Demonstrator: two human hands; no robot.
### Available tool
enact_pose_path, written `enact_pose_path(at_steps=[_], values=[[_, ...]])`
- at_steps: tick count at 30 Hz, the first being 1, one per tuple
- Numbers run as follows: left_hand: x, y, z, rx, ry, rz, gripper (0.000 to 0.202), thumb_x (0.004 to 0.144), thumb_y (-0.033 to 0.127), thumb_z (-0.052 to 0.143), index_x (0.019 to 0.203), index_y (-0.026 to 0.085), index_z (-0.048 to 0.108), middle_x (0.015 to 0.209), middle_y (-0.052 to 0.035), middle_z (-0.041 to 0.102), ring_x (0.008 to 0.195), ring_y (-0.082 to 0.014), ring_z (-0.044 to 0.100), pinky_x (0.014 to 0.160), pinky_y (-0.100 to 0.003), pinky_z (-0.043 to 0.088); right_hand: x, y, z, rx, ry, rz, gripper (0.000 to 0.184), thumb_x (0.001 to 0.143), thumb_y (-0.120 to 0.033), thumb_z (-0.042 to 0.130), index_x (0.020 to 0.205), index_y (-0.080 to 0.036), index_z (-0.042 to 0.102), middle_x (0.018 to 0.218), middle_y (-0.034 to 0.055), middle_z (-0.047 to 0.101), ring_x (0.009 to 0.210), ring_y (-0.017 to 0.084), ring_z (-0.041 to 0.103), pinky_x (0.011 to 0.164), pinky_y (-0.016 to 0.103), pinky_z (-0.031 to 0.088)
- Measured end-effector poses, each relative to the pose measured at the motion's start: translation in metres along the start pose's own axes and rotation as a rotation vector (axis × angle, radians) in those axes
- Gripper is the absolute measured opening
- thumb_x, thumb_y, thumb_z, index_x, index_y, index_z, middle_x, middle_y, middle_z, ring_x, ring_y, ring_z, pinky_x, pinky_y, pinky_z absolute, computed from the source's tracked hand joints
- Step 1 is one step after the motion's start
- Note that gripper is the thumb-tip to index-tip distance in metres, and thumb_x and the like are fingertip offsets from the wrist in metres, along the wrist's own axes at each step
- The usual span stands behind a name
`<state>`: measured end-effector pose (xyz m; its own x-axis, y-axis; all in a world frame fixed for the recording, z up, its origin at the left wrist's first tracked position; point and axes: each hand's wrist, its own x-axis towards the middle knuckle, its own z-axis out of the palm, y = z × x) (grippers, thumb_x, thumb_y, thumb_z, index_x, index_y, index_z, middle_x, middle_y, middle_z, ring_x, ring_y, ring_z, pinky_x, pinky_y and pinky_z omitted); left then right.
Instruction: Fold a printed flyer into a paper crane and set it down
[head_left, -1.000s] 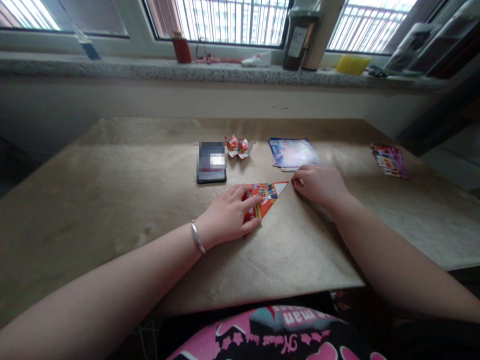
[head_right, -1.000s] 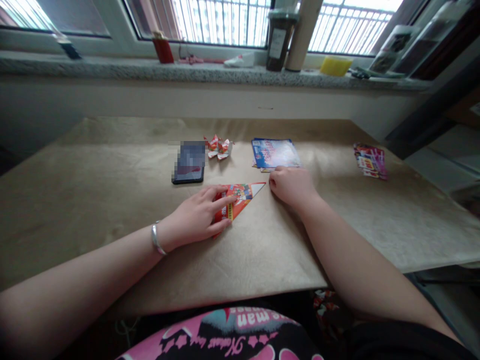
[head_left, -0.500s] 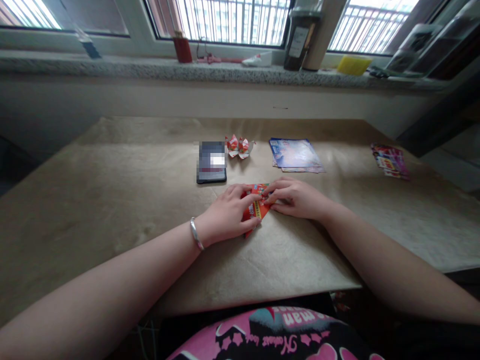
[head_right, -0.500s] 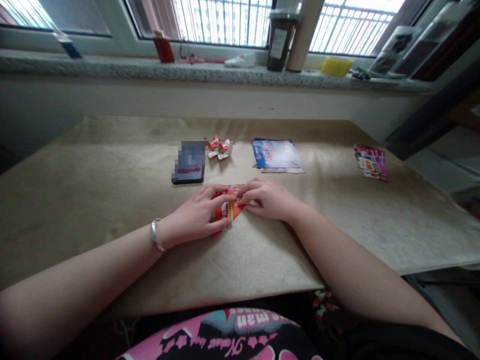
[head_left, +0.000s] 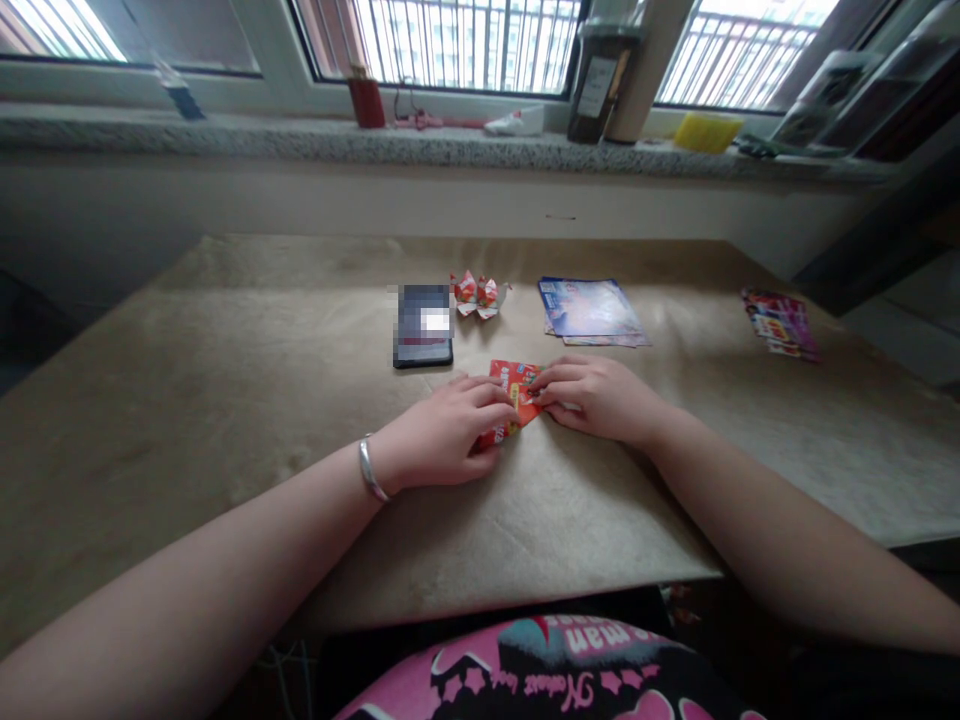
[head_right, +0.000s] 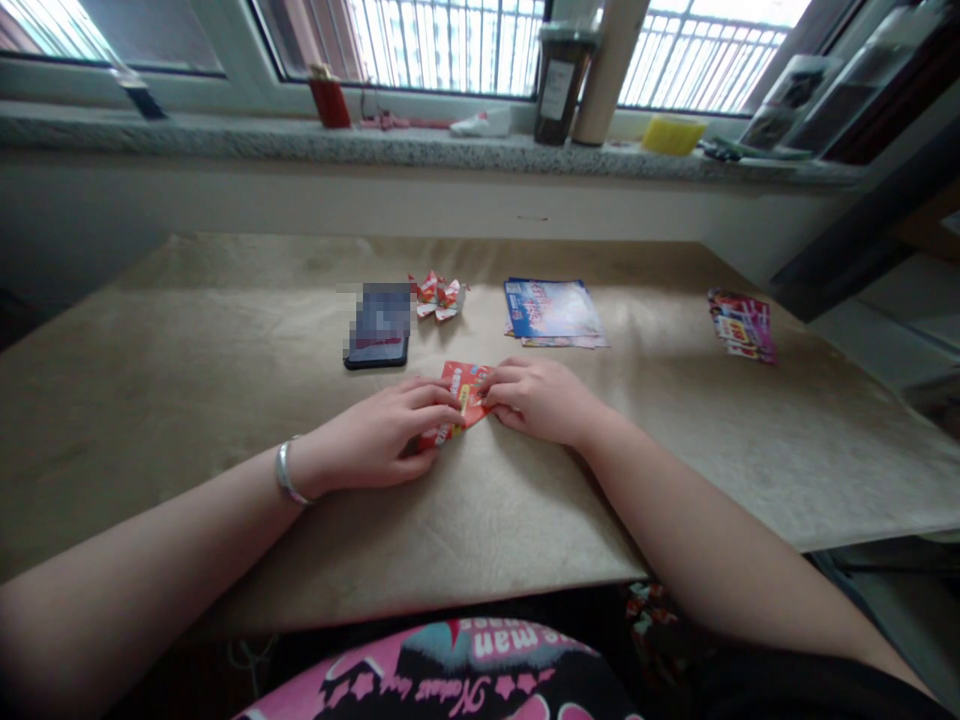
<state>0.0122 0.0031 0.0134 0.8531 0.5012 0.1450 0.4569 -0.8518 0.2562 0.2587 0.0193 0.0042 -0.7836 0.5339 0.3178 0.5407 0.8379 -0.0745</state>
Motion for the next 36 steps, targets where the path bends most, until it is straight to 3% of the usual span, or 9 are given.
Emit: enact_pose_path(at_steps=[5,13,21,27,36], values=[[0.0,-0.01,0.001,0.043,0.045,0.005,0.032,0.079,0.01,0.046,0.107,0.018,0.061,0.111,-0.0068,0.06,0.104,-0.0194,0.054,0.093,-0.034,0.045,0.0,-0.002,0.0,0.027,0.002,0.025,0.016,0.083,-0.018,0.053,0.085,-0.019,0.068,0.096,0.0048,0.07,0.091,0.019,0.061,0.08,0.032,0.049],[-0.001,-0.02,0.002,0.094,0.062,-0.046,0.033,0.076,0.007,0.048,0.104,0.019,0.061,0.11,-0.0054,0.06,0.104,-0.0193,0.054,0.092,-0.033,0.046,-0.001,-0.002,0.002,0.096,-0.027,0.059,0.017,0.085,-0.023,0.055,0.094,-0.022,0.069,0.103,0.0031,0.07,0.092,0.018,0.06,0.081,0.031,0.048],[0.006,-0.021,0.009,0.124,0.133,0.013,0.035,0.088,0.009,0.04,0.111,0.024,0.062,0.112,-0.0039,0.062,0.106,-0.0179,0.052,0.093,-0.034,0.045,0.004,-0.008,0.003,0.102,-0.001,0.095,0.014,0.084,-0.02,0.054,0.086,-0.021,0.068,0.097,0.0042,0.07,0.091,0.018,0.06,0.08,0.032,0.048],[0.013,-0.01,0.01,0.184,0.056,0.037,0.038,0.084,0.015,0.047,0.12,0.023,0.057,0.117,-0.0051,0.059,0.107,-0.0212,0.049,0.098,-0.04,0.041,0.008,-0.011,0.005,0.105,0.018,0.089,0.014,0.082,-0.016,0.052,0.082,-0.02,0.066,0.093,0.0046,0.07,0.088,0.018,0.06,0.08,0.031,0.048],[0.015,-0.006,0.008,0.269,0.021,0.04,0.035,0.088,0.02,0.044,0.121,0.02,0.053,0.118,-0.0089,0.055,0.109,-0.0228,0.048,0.097,-0.039,0.039,0.008,-0.013,0.003,0.058,0.017,0.08,0.017,0.084,-0.018,0.051,0.081,-0.02,0.067,0.093,0.0056,0.07,0.087,0.018,0.06,0.076,0.03,0.047]])
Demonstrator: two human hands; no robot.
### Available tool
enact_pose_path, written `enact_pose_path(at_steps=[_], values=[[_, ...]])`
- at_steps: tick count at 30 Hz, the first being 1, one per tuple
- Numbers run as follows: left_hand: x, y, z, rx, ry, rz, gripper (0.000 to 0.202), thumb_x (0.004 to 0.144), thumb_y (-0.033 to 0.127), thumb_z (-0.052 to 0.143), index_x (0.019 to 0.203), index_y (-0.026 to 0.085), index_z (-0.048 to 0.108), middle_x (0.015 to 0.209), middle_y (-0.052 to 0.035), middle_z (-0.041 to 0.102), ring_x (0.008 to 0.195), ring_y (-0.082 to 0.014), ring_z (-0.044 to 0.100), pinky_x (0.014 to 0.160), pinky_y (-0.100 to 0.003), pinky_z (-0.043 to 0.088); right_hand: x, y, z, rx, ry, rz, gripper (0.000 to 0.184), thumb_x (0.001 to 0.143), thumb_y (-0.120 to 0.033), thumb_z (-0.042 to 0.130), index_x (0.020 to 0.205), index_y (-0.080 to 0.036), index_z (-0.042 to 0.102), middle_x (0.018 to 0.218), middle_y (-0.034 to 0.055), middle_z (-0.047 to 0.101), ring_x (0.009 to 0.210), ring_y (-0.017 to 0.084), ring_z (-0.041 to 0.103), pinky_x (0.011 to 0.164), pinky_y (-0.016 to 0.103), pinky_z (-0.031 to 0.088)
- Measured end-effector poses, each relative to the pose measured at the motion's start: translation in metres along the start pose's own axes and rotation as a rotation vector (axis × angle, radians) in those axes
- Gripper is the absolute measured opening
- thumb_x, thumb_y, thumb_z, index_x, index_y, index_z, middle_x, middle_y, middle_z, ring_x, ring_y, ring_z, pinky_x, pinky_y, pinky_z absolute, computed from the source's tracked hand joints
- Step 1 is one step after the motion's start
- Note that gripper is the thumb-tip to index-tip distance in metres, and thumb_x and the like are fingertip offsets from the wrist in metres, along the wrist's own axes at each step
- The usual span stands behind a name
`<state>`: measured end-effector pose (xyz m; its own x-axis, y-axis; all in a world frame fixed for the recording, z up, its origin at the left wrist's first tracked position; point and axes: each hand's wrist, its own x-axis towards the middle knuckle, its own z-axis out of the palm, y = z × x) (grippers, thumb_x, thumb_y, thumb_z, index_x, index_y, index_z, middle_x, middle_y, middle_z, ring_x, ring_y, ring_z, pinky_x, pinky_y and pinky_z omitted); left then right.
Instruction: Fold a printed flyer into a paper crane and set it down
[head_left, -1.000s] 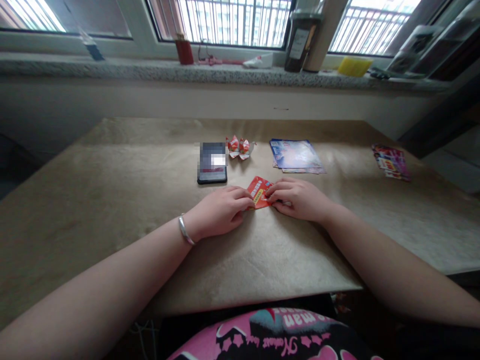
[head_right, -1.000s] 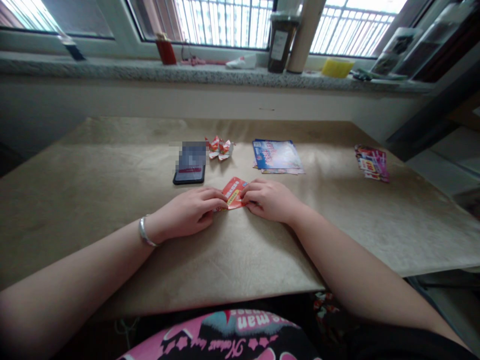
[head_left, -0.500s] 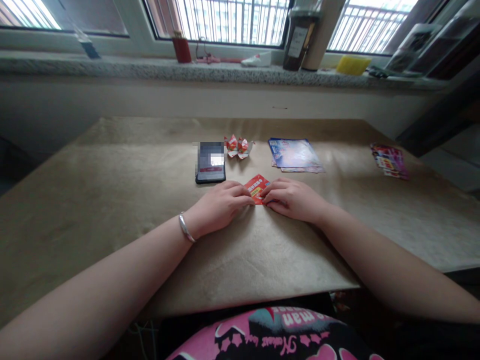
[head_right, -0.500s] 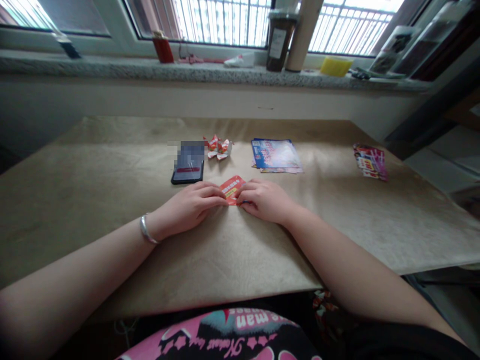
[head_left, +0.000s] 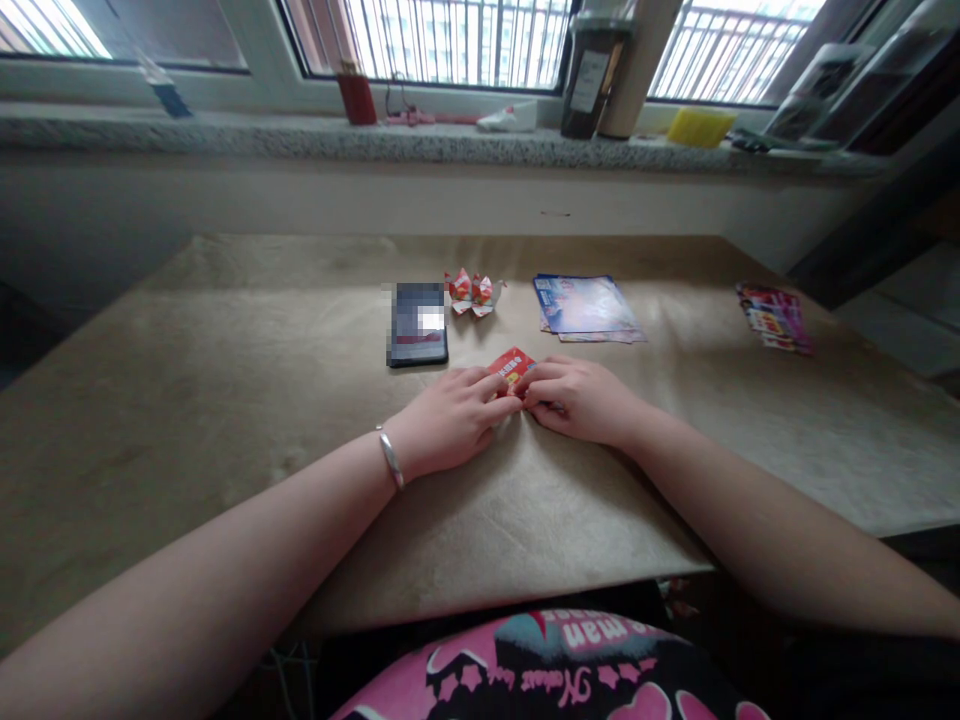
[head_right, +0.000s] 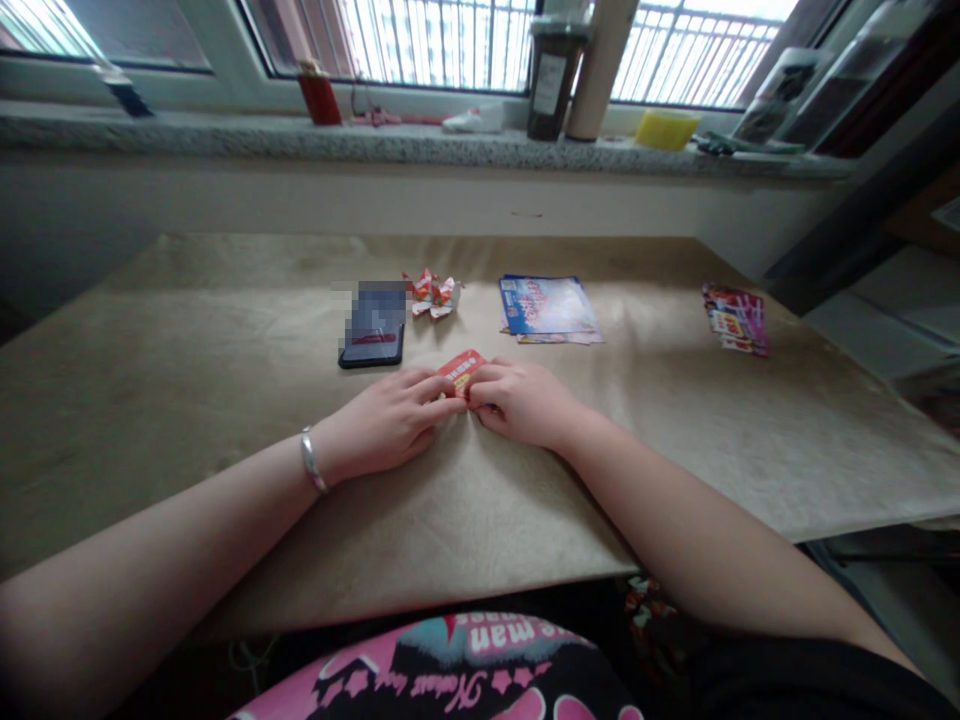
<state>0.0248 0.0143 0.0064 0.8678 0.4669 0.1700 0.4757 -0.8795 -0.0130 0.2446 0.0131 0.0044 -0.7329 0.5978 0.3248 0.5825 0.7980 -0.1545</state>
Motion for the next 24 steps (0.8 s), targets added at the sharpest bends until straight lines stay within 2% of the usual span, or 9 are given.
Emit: enact_pose_path(at_steps=[6,15,24], values=[[-0.003,-0.005,-0.007,0.101,-0.013,0.047,0.029,0.088,0.019,0.045,0.115,0.021,0.055,0.109,-0.0064,0.058,0.101,-0.0213,0.05,0.096,-0.038,0.039,0.001,0.0,0.0,-0.049,0.005,-0.013,0.018,0.085,-0.019,0.05,0.078,-0.02,0.067,0.089,0.0049,0.069,0.082,0.018,0.058,0.073,0.029,0.046],[-0.006,-0.01,-0.013,0.105,-0.054,0.017,0.025,0.089,0.015,0.043,0.106,0.017,0.06,0.105,-0.0082,0.06,0.092,-0.0193,0.054,0.079,-0.031,0.046,0.0,0.001,0.001,-0.034,0.018,-0.028,0.017,0.084,-0.018,0.05,0.075,-0.021,0.065,0.087,0.0042,0.069,0.08,0.017,0.057,0.071,0.028,0.045],[-0.011,-0.013,-0.023,0.094,-0.08,0.019,0.024,0.086,0.011,0.046,0.099,0.018,0.065,0.102,-0.0064,0.063,0.086,-0.0176,0.056,0.075,-0.03,0.046,-0.001,-0.001,0.001,-0.028,0.011,-0.02,0.018,0.084,-0.018,0.05,0.078,-0.021,0.066,0.092,0.0043,0.069,0.084,0.017,0.058,0.073,0.028,0.045]])
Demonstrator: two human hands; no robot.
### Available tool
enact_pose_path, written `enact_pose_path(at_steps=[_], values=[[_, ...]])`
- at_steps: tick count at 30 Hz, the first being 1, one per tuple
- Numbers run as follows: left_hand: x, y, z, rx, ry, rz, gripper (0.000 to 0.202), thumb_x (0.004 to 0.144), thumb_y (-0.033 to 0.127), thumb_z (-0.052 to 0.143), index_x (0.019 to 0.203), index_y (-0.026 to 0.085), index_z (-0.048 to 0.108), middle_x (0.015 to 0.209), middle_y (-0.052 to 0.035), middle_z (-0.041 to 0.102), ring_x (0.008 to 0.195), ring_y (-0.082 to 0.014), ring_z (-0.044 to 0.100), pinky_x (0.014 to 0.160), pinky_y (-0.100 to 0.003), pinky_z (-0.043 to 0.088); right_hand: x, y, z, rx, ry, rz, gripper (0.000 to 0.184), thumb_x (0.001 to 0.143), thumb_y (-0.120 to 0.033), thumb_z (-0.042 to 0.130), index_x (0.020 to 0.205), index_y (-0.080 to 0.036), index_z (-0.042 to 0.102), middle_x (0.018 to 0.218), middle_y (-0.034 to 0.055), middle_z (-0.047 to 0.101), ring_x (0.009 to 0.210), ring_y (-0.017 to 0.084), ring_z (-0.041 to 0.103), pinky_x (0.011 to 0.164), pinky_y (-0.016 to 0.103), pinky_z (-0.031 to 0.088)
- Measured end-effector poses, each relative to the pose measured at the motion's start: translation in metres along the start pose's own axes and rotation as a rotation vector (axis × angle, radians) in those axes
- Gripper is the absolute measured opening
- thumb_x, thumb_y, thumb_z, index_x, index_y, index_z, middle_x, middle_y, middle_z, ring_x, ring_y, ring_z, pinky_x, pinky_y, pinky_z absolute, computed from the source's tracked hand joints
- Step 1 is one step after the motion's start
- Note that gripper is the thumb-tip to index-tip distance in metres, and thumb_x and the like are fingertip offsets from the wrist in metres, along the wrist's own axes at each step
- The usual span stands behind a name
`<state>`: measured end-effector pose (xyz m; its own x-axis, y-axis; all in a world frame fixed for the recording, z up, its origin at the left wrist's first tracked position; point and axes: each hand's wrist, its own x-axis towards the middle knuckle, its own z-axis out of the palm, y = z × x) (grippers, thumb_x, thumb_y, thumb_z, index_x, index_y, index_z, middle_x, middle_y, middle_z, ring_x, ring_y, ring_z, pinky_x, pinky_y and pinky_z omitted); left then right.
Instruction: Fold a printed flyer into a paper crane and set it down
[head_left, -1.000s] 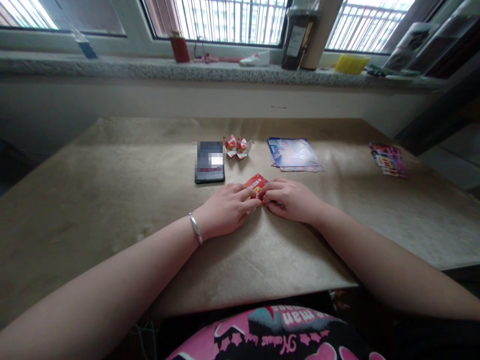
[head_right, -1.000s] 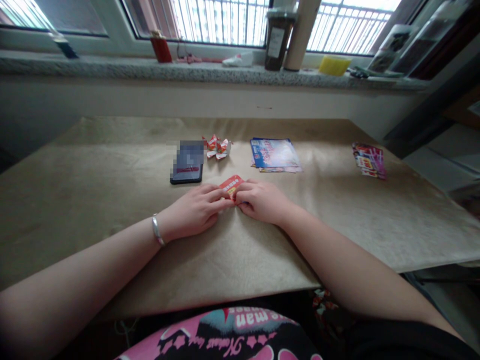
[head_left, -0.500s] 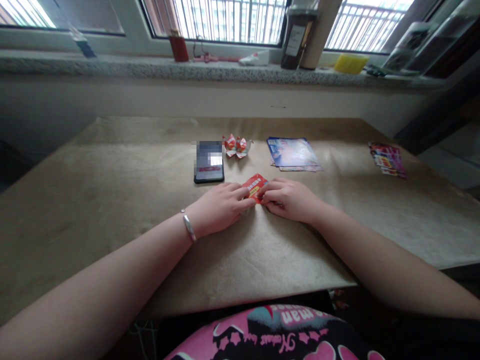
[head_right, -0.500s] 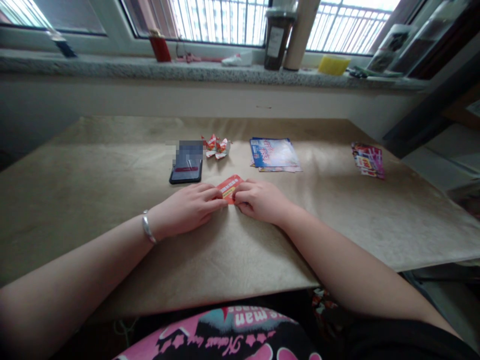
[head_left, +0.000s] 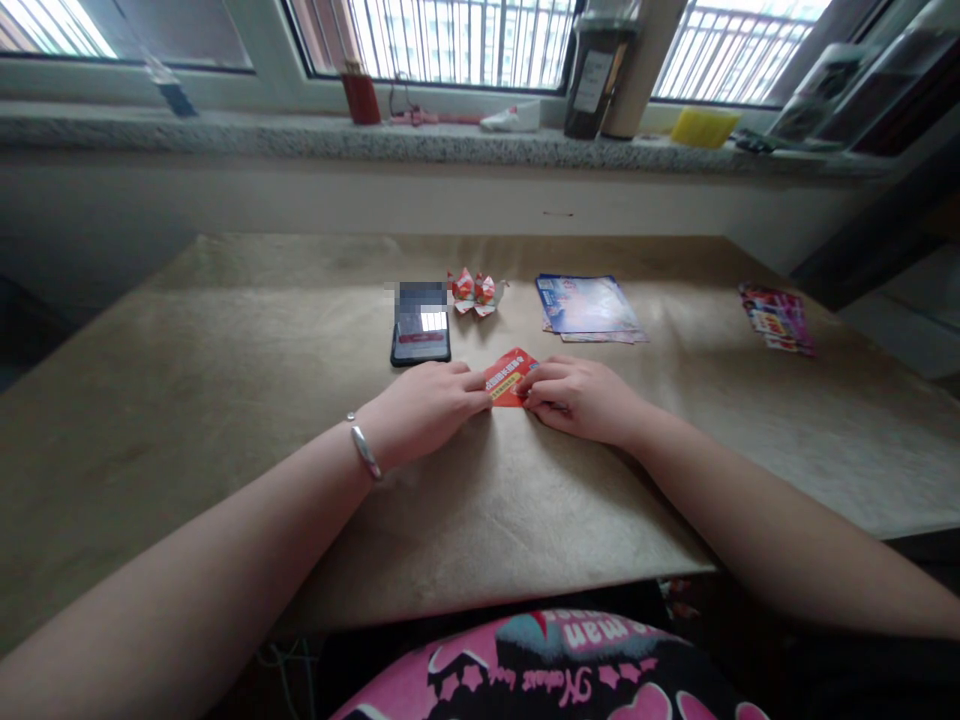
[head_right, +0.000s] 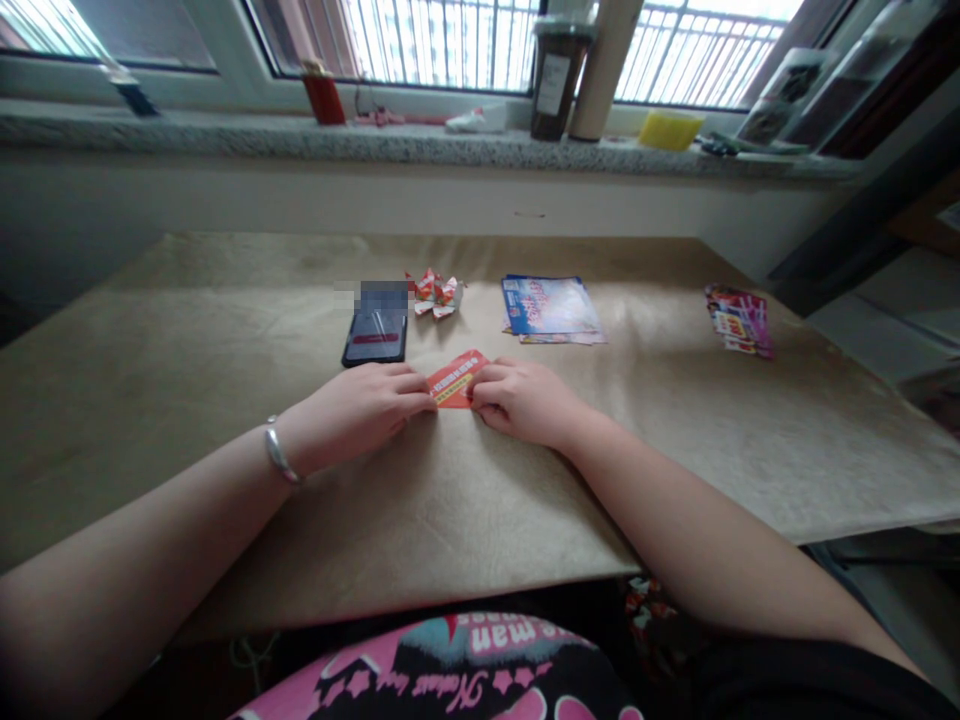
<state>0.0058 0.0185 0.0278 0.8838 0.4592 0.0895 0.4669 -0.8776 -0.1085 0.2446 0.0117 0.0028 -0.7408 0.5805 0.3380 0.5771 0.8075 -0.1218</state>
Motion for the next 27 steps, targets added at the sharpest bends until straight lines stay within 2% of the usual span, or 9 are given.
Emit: enact_pose_path(at_steps=[6,13,27], values=[[-0.003,-0.006,-0.001,-0.023,-0.018,0.003,0.021,0.085,0.011,0.051,0.094,0.019,0.068,0.089,-0.0046,0.067,0.09,-0.0188,0.056,0.078,-0.03,0.046,-0.001,0.001,0.001,-0.002,-0.018,-0.015,0.019,0.084,-0.017,0.049,0.079,-0.021,0.066,0.094,0.0046,0.069,0.084,0.017,0.059,0.073,0.029,0.045],[-0.006,-0.009,-0.004,-0.028,-0.013,0.006,0.021,0.083,0.011,0.053,0.092,0.021,0.069,0.088,-0.003,0.067,0.085,-0.0176,0.055,0.075,-0.028,0.045,-0.001,0.002,0.001,0.001,-0.007,-0.021,0.019,0.084,-0.017,0.049,0.078,-0.022,0.067,0.092,0.0046,0.07,0.082,0.017,0.059,0.072,0.029,0.045],[-0.011,-0.015,-0.011,0.009,-0.124,-0.089,0.021,0.078,0.009,0.054,0.081,0.022,0.071,0.083,-0.0003,0.067,0.079,-0.0164,0.057,0.069,-0.027,0.043,-0.003,0.003,0.001,-0.024,-0.024,-0.009,0.019,0.085,-0.018,0.049,0.079,-0.022,0.067,0.096,0.003,0.07,0.084,0.017,0.059,0.072,0.029,0.046]])
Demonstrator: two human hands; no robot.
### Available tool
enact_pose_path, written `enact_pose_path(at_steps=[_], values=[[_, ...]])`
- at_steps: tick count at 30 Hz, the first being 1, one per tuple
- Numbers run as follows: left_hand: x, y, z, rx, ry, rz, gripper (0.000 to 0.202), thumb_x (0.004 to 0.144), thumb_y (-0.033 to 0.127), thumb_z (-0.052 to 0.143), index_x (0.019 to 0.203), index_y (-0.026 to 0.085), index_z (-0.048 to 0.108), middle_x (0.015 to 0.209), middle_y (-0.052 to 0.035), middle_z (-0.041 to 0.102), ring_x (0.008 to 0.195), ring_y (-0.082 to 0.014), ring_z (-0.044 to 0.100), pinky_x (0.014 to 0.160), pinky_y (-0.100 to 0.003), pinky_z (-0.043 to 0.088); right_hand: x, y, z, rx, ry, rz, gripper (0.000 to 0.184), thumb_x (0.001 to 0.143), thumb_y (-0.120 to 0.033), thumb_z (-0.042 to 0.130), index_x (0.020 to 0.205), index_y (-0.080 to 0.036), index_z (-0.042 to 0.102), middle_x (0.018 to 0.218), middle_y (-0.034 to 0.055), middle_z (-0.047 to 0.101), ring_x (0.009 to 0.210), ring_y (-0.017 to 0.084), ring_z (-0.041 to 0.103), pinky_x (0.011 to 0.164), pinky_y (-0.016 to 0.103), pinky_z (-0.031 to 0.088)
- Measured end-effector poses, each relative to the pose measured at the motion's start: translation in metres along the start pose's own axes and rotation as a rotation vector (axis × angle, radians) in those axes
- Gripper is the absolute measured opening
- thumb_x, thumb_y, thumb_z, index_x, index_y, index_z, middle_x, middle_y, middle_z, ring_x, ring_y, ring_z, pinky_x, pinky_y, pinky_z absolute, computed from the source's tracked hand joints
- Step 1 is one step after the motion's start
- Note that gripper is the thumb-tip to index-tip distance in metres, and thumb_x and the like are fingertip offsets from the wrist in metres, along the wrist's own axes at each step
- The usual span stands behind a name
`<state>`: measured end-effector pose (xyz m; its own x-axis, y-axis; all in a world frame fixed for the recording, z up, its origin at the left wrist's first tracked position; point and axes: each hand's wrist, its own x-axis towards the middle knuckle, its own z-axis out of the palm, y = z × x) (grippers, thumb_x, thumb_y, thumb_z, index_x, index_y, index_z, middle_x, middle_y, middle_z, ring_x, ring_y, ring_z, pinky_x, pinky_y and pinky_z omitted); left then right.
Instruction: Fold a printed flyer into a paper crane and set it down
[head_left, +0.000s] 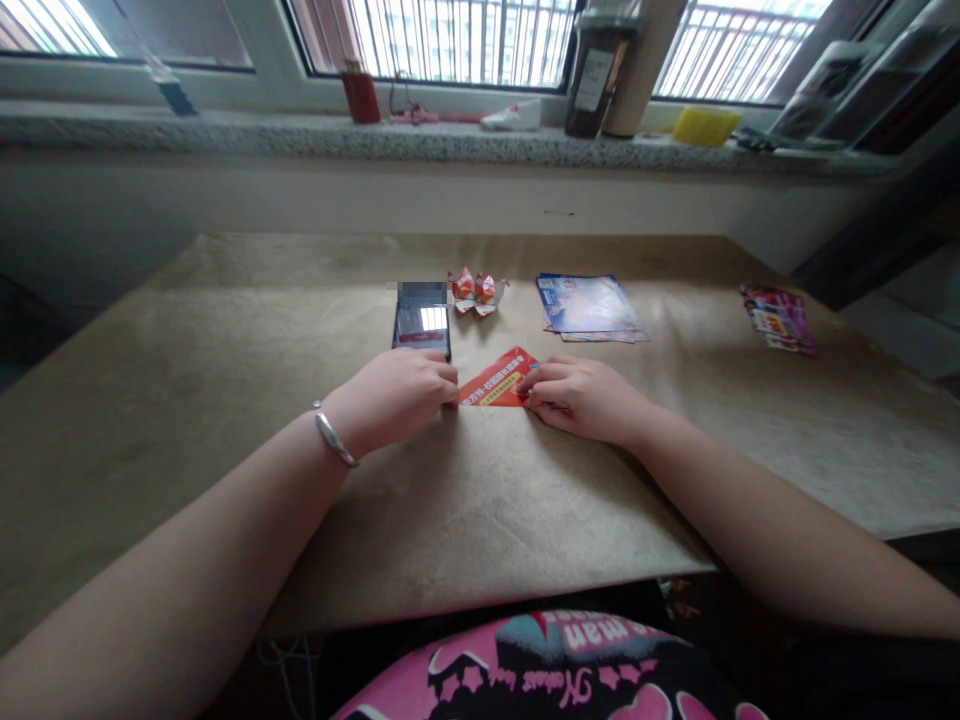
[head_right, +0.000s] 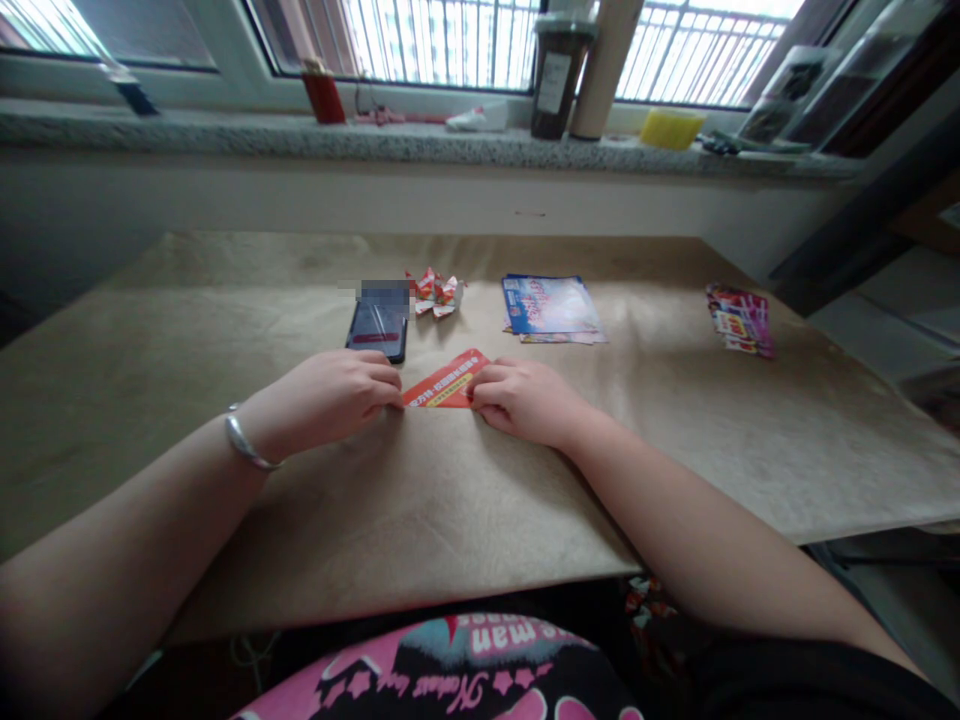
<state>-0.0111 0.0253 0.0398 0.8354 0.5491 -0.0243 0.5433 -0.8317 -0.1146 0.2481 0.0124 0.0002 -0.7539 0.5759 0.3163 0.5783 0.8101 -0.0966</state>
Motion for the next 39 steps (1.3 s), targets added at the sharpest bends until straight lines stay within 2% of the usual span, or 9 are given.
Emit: enact_pose_path(at_steps=[10,31,35,39], values=[[-0.004,-0.003,-0.003,-0.03,-0.052,-0.052,0.027,0.082,0.009,0.05,0.083,0.025,0.072,0.086,0.0017,0.069,0.084,-0.0159,0.058,0.074,-0.027,0.042,-0.002,0.001,-0.001,0.02,0.002,-0.004,0.02,0.085,-0.018,0.049,0.08,-0.021,0.067,0.097,0.0033,0.07,0.086,0.016,0.059,0.073,0.028,0.046],[-0.009,-0.009,-0.004,-0.102,-0.114,-0.13,0.033,0.077,0.007,0.049,0.088,0.027,0.073,0.093,0.0006,0.069,0.086,-0.0161,0.062,0.078,-0.027,0.046,-0.004,0.003,-0.002,0.023,-0.002,-0.005,0.02,0.084,-0.017,0.049,0.08,-0.021,0.068,0.097,0.0032,0.07,0.086,0.016,0.059,0.073,0.028,0.046],[-0.011,-0.009,-0.005,-0.089,-0.11,-0.128,0.032,0.078,0.009,0.048,0.085,0.027,0.073,0.091,0.0011,0.069,0.086,-0.0165,0.062,0.076,-0.027,0.046,-0.005,0.003,-0.002,0.013,-0.003,-0.006,0.02,0.085,-0.017,0.048,0.079,-0.021,0.067,0.097,0.0031,0.07,0.086,0.017,0.059,0.073,0.029,0.046],[-0.009,-0.005,-0.004,-0.059,-0.089,-0.114,0.025,0.08,0.012,0.047,0.075,0.021,0.07,0.083,-0.0015,0.066,0.078,-0.0157,0.062,0.071,-0.027,0.046,-0.004,0.003,-0.001,0.021,-0.006,-0.017,0.019,0.085,-0.017,0.048,0.083,-0.021,0.067,0.098,0.0037,0.069,0.089,0.017,0.059,0.077,0.029,0.047]])
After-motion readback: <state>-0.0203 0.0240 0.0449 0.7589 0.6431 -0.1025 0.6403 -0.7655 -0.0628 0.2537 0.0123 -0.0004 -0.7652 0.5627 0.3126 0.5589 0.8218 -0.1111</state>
